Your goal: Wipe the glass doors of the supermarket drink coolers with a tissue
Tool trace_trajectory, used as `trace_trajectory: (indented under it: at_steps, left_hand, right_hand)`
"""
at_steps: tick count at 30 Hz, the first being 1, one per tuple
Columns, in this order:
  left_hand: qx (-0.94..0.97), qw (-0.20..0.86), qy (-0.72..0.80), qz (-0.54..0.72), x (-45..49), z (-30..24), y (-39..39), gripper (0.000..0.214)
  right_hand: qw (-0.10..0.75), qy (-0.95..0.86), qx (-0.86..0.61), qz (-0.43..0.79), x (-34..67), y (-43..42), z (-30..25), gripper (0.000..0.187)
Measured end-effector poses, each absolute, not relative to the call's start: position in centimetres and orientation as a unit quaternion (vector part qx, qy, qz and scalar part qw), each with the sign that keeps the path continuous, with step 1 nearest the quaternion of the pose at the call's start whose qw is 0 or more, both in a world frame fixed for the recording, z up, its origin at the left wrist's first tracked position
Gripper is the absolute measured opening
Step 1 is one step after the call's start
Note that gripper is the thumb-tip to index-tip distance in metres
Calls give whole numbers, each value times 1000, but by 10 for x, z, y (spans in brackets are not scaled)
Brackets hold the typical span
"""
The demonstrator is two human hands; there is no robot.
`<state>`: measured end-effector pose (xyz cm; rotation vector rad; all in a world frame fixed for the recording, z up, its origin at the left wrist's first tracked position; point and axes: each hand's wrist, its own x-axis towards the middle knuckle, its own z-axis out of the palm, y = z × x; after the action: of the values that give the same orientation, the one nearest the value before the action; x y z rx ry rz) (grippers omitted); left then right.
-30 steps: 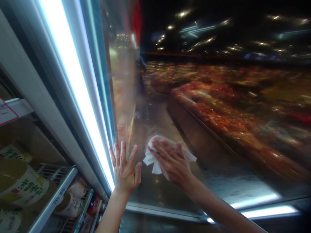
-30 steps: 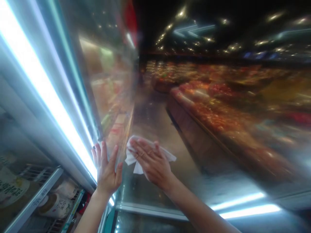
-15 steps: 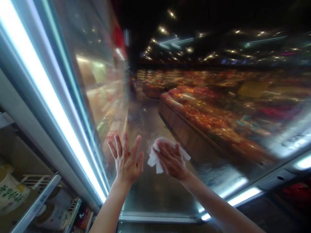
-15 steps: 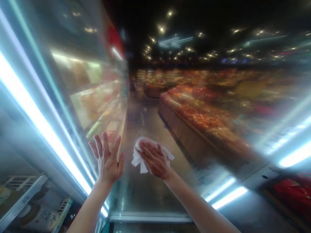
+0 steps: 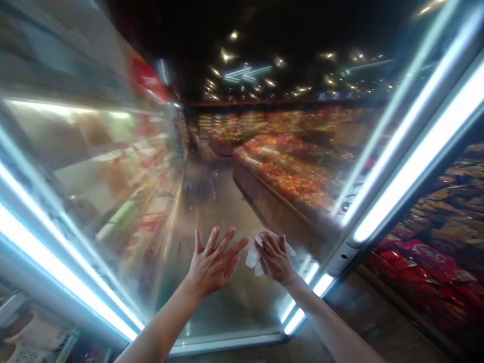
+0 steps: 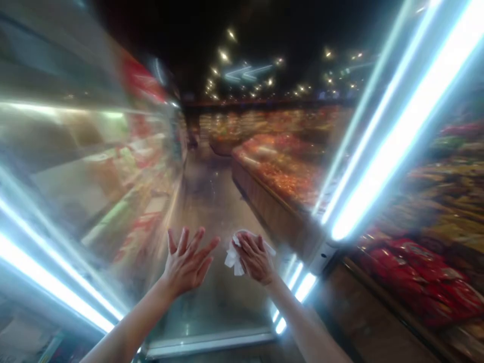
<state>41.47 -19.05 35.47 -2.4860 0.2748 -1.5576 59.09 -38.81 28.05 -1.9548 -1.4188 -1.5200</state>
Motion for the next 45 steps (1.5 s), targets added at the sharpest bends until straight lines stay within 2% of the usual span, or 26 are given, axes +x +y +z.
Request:
trace_trajectory:
  at_steps: [7,10,15,19,24,30,36,41,45]
  left_hand:
    - [-841,158,139,-499,436,389,-184,71]
    - [-839,183,146,-491,443,407,-182,71]
    - [-846,202,111,-481,448,430,-181,71]
    - [-855,200,95,-469,446,434,-176,72]
    - [-847,208,89,-480,446,439,-163,75]
    - [-838,232,73,-489,437,455,-144,76]
    - [-832,241,35,-498,414,458,-119,76]
    - [-836,248,-1,-490,388,455,-91,77]
    - [-840,239,-31,-486,368,454,-67,78]
  right_hand:
    - [194,-404,-695,-562,610,-391,298,83]
    - [207,-388,-702,-560,615,-398,321,82]
    - [283,-303,-726,-548,630,-408,359,78]
    - [263,-339,-706,-563,637,-409,369,78]
    - [291,-312,-718,-549,651,-400,408,75]
    - [169,-489,-662,-542,630,-361,418,78]
    - [197,-485,-648,-554,614,-312,468,78]
    - [87,-643,-579,-494,587,-271,473,68]
    - [141,-602,-585,-525,567,-237,508,67]
